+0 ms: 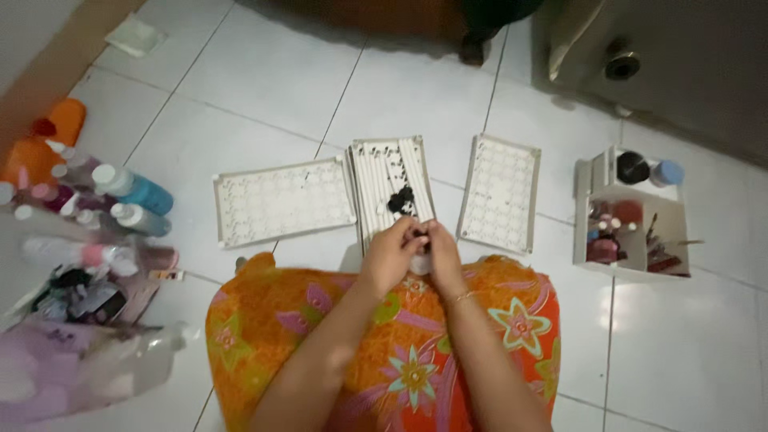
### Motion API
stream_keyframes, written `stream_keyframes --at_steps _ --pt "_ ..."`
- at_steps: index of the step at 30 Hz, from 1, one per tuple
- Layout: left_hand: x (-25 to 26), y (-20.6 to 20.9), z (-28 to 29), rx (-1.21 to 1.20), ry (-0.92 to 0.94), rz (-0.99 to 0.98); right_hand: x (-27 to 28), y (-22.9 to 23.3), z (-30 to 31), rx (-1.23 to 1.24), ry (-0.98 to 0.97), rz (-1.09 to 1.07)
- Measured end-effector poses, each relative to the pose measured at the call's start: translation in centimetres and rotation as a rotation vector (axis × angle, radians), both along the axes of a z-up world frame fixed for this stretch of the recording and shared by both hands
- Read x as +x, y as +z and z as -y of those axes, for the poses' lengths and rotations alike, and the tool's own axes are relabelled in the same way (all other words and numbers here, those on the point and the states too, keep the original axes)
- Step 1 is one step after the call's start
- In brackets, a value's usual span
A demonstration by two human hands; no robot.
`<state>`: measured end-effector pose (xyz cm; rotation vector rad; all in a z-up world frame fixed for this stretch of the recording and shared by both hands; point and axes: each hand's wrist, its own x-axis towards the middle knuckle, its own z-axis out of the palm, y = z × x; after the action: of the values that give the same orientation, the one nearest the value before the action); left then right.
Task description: The person assembles a white plastic rack by inserting black feet into the base and then attaching white vertical rods into the holes of the perforated panels. The person handles the panels and rods one at a time, aligning and pressing them into place.
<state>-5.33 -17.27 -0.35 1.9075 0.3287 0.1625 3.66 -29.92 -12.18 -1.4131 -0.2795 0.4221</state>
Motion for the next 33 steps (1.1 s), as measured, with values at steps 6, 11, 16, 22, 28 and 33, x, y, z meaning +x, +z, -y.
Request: stream_keyframes --at_steps 6,11,16,22,28,33 --pt "0.6 0.2 0.6 0.368 -0.198 -0.245 1.4 -2.7 0.9 -0.024 -0.178 -0.121" --pt "1.1 -0.4 0.8 0.293 -0.153 -0.413 -1.3 3.0 -0.4 -0.071 -0.137 0.236" --pt "1.3 -2.5 -0.2 -0.162 0.121 -0.181 -3.2 6.9 -1.1 -0.257 -0.065 0.751" --pt "1.4 -3.9 -0.3 -0.281 0.099 -0.268 -0.7 3.0 -0.5 -0.746 -0.252 0.309" --pt "1.9 -4.4 -0.5 -0.261 0.103 -0.386 -1.3 6.0 0.2 -0.192 -0.496 0.423" --pt "1.5 -5.8 -0.2 -0.608 -0.099 -0.253 -4.3 10.2 -1.3 -0.273 -0.138 0.969"
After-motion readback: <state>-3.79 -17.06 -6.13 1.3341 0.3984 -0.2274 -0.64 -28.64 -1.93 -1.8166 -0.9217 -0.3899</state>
